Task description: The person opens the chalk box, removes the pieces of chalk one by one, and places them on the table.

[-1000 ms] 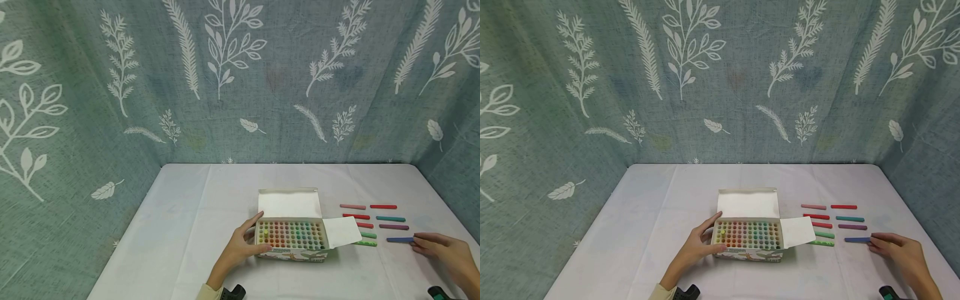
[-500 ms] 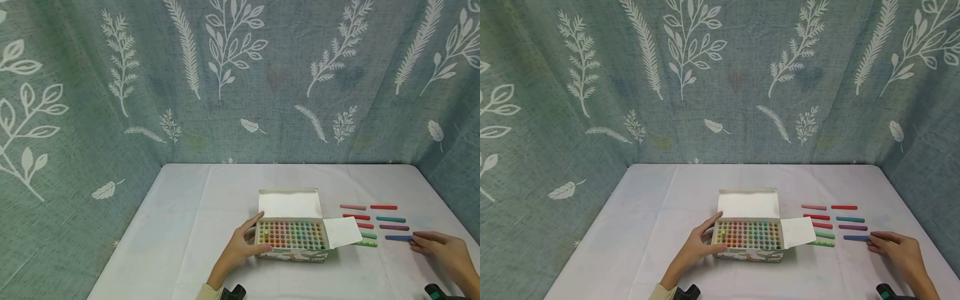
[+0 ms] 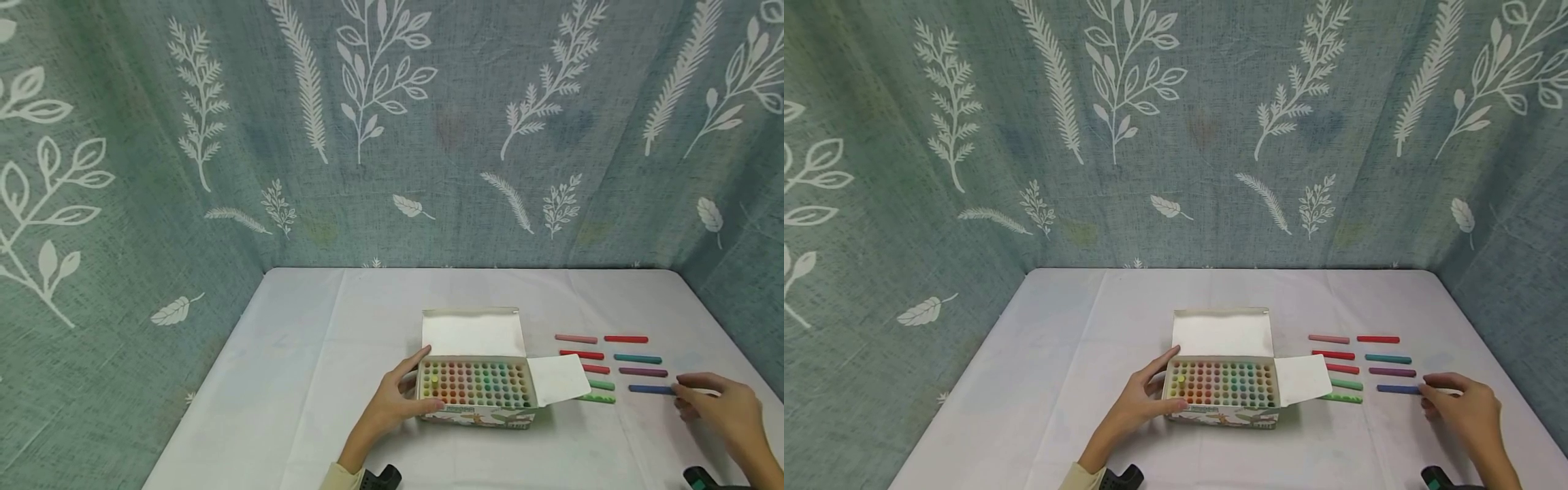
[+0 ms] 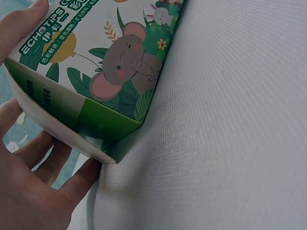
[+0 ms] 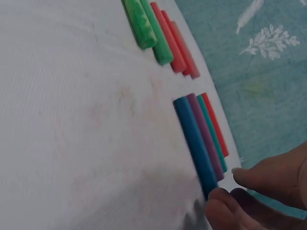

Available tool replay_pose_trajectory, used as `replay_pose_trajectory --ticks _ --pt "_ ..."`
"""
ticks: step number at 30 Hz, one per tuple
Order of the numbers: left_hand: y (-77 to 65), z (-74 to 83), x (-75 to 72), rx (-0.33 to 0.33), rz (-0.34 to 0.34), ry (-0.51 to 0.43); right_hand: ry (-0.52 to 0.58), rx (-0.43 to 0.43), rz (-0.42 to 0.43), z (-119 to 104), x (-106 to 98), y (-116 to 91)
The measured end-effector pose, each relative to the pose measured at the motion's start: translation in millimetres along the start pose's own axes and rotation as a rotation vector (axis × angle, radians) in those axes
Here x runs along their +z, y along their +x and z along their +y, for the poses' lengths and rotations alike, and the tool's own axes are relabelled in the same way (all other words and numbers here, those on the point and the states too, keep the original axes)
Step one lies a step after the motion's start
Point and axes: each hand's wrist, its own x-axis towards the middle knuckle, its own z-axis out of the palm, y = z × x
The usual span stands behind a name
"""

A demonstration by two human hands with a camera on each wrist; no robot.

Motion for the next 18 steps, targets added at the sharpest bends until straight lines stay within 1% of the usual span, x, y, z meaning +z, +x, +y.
replay_pose_trajectory --ticks 2,4,9,12,18 --pt "0.1 -0.2 -0.1 -0.001 0.001 0.003 -0.027 -0.018 0.023 -4.1 -0.8 -3.7" --pt "0.2 -0.4 0.0 0.002 0.000 0.002 -0.024 -0.051 0.036 -13.4 -4.6 -10.0" --pt "0.2 -0.8 0.4 0.005 0.000 0.000 -0.010 -0.177 0.043 -46.7 -16.4 -35.2" --pt "0.0 -0.8 0.5 -0.003 0.001 -0.006 -0.008 -0.246 0.041 -63.5 -19.5 -46.7" --pt "0.0 -0.7 0.4 -0.010 0.004 -0.007 0.008 -0.358 0.016 -92.5 -21.8 -62.7"
